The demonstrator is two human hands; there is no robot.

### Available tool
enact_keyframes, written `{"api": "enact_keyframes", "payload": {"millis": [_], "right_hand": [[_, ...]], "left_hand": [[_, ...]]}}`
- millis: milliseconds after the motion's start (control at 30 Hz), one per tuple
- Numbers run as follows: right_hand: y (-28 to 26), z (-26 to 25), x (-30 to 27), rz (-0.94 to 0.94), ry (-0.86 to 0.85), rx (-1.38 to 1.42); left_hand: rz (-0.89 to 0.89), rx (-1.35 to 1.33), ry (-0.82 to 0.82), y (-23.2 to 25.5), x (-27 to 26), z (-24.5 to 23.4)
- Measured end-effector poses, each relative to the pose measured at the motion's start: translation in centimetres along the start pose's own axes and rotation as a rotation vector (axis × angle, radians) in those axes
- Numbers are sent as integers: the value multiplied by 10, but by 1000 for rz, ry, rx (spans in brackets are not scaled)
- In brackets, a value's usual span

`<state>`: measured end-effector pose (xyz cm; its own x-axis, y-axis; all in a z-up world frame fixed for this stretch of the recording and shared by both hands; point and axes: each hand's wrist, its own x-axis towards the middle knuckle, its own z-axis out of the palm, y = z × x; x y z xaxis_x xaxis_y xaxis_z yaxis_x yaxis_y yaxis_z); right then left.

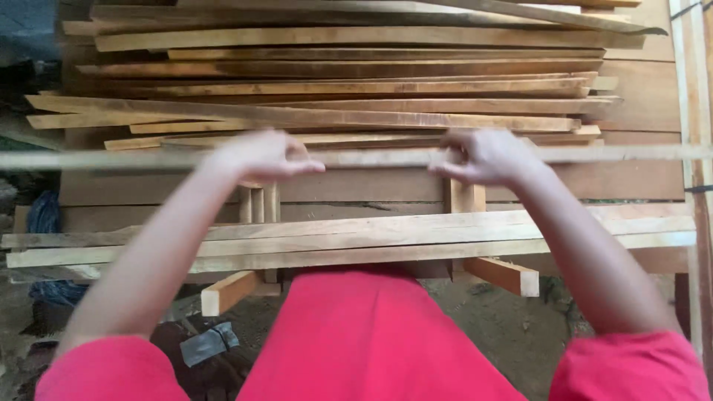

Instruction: Sorting and bundling long strips of wood using a plastic strap.

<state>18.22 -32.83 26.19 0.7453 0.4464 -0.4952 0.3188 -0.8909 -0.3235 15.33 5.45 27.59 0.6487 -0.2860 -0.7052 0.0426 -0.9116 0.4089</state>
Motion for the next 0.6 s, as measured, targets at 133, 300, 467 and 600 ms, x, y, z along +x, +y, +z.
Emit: {"api": "enact_keyframes", "payload": {"millis": [133,300,467,600], "right_hand": [[1,30,-17,-2,14,-35],[18,79,6,-121,119,-123],[38,135,52,-179,24,-186],[99,234,116,-58,-106,-36]], "left_hand": [[119,68,42,-15,7,48],[210,246,235,-49,62,107],[174,242,264,-95,149,192],[123,289,261,-94,172,211]]}}
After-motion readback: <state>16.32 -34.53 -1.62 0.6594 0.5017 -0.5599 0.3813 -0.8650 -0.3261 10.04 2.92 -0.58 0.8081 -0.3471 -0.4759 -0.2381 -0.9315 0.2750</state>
